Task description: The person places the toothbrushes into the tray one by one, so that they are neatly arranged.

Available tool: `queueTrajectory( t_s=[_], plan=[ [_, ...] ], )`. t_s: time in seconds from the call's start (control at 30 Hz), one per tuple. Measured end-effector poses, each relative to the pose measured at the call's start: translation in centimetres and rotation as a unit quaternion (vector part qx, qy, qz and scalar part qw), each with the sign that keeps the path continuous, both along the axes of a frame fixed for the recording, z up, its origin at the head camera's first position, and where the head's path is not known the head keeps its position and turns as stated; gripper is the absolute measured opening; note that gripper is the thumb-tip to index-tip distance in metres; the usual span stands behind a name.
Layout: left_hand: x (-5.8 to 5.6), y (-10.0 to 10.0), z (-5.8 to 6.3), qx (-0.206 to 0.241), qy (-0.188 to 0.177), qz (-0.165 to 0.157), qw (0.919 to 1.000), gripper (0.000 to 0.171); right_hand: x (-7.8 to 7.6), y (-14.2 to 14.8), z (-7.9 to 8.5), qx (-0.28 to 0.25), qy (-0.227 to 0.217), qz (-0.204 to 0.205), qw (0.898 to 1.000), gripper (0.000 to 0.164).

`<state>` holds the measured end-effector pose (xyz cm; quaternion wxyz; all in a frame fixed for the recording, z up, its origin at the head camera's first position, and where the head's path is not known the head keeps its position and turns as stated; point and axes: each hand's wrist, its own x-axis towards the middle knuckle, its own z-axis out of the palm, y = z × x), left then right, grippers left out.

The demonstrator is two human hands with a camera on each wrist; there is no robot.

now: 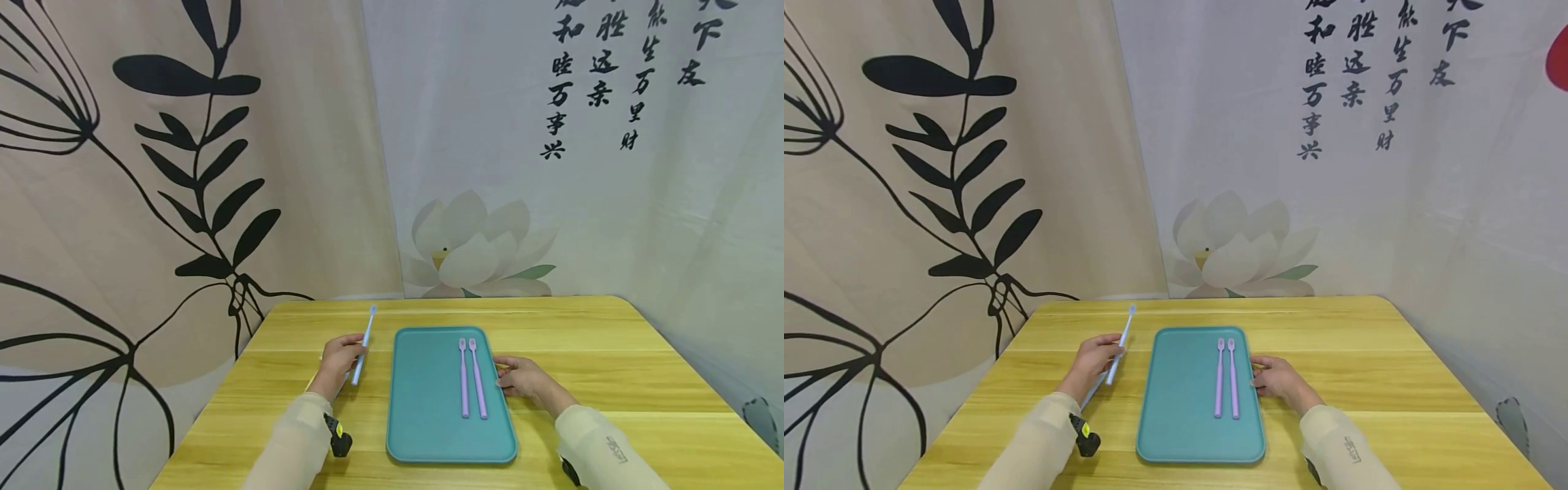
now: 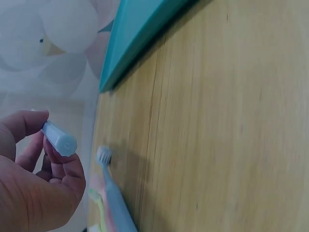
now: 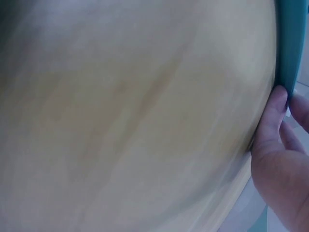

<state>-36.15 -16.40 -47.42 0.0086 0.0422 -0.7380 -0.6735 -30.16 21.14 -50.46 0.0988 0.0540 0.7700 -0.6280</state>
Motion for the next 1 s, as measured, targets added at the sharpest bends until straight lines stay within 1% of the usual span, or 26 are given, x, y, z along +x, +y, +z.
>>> queueTrajectory(
  t_s=[0.13,0.37,0.57,0.8,1.0],
  plan=[
    [0.2,0.9,-0.1,0.0,0.004,-0.001,1.0,0.033,0.0,0.0,0.0,0.0,0.001,0.0,1.0,0.059],
    [0.4,2.7,-0.4,0.005,0.01,-0.014,0.9998,0.032,0.0,0.0,0.0,0.004,-0.001,0.001,1.0,0.059],
    [0.6,4.2,-0.5,0.019,-0.001,-0.016,0.9997,0.032,0.1,0.1,0.1,0.008,0.0,0.01,1.0,0.06],
    [1.4,6.0,-0.4,0.025,-0.013,-0.031,0.9991,0.034,0.0,0.1,0.0,0.009,-0.003,0.003,1.0,0.058],
    [2.0,7.6,-0.3,0.021,-0.023,-0.025,0.9992,0.034,0.0,0.1,0.1,0.014,0.0,0.003,1.0,0.059]
  ],
)
